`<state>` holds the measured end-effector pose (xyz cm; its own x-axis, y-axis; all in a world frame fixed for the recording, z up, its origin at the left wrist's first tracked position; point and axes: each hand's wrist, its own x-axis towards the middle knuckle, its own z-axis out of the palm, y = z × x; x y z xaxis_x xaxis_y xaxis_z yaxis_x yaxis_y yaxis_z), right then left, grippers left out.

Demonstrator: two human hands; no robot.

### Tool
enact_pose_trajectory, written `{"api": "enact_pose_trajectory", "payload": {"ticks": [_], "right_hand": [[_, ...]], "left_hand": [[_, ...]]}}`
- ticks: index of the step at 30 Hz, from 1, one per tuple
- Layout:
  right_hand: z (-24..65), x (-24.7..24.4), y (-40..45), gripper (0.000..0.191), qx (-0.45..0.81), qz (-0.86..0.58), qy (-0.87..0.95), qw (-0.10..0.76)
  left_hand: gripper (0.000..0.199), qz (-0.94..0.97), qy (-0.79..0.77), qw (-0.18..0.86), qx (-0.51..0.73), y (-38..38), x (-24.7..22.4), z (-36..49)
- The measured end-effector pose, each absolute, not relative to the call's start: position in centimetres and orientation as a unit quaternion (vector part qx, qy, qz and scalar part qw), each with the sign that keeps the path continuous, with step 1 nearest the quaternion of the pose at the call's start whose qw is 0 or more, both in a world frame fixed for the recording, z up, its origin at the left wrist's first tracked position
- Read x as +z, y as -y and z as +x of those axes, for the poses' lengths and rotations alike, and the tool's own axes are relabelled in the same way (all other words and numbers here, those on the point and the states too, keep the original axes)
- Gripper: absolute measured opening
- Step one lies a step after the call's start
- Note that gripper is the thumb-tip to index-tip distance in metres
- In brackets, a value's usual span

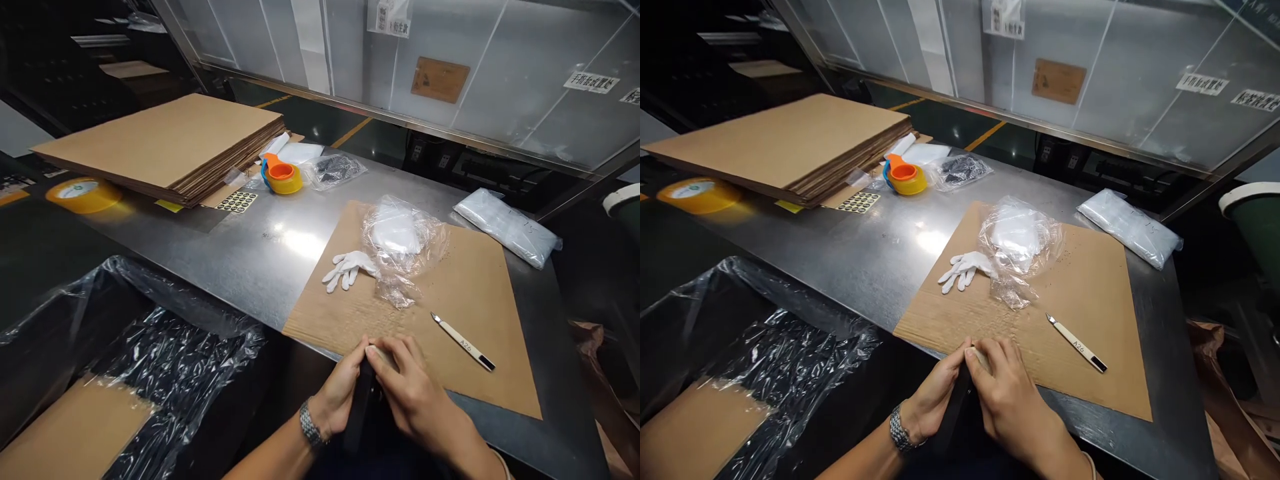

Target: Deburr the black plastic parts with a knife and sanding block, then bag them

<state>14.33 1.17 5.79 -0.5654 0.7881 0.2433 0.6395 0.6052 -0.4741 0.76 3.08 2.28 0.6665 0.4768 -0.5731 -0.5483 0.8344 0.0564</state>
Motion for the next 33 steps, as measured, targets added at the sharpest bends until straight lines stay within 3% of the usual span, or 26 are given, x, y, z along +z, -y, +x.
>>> {"api": "enact_pose_trajectory", "payload": {"ticks": [3, 6, 11, 17, 23, 33], "right_hand": [[13.1, 6.0, -0.2, 0.038, 0.168, -0.377, 0.898, 0.153], [12.1, 5.8, 1.0, 0.023, 0.143, -0.313, 0.924, 0.169], [12.2, 6.5, 0.8, 0.038, 0.123, -0.395, 0.897, 0.156], [12.3, 5.8, 1.6, 0.029, 0.163, -0.311, 0.897, 0.267], [14.3, 4.4, 2.9, 0.051, 0.244, -0.392, 0.836, 0.297], [13.0, 3.6, 3.7, 0.038, 0.083, -0.357, 0.850, 0.379]], "left_hand": [[0.037, -0.035, -0.358, 0.880, 0.311, -3.0, 1.8, 0.4], [0.033, -0.012, -0.400, 0.858, 0.321, -2.9, 1.4, 0.1], [0.021, -0.030, -0.384, 0.866, 0.318, -2.9, 0.9, 0.5], [0.029, -0.089, -0.329, 0.883, 0.324, -3.9, 0.6, 0.1], [0.030, -0.159, -0.247, 0.892, 0.343, -4.4, 1.1, -0.3], [0.028, -0.233, -0.245, 0.878, 0.339, -4.0, -0.1, 0.7]]}}
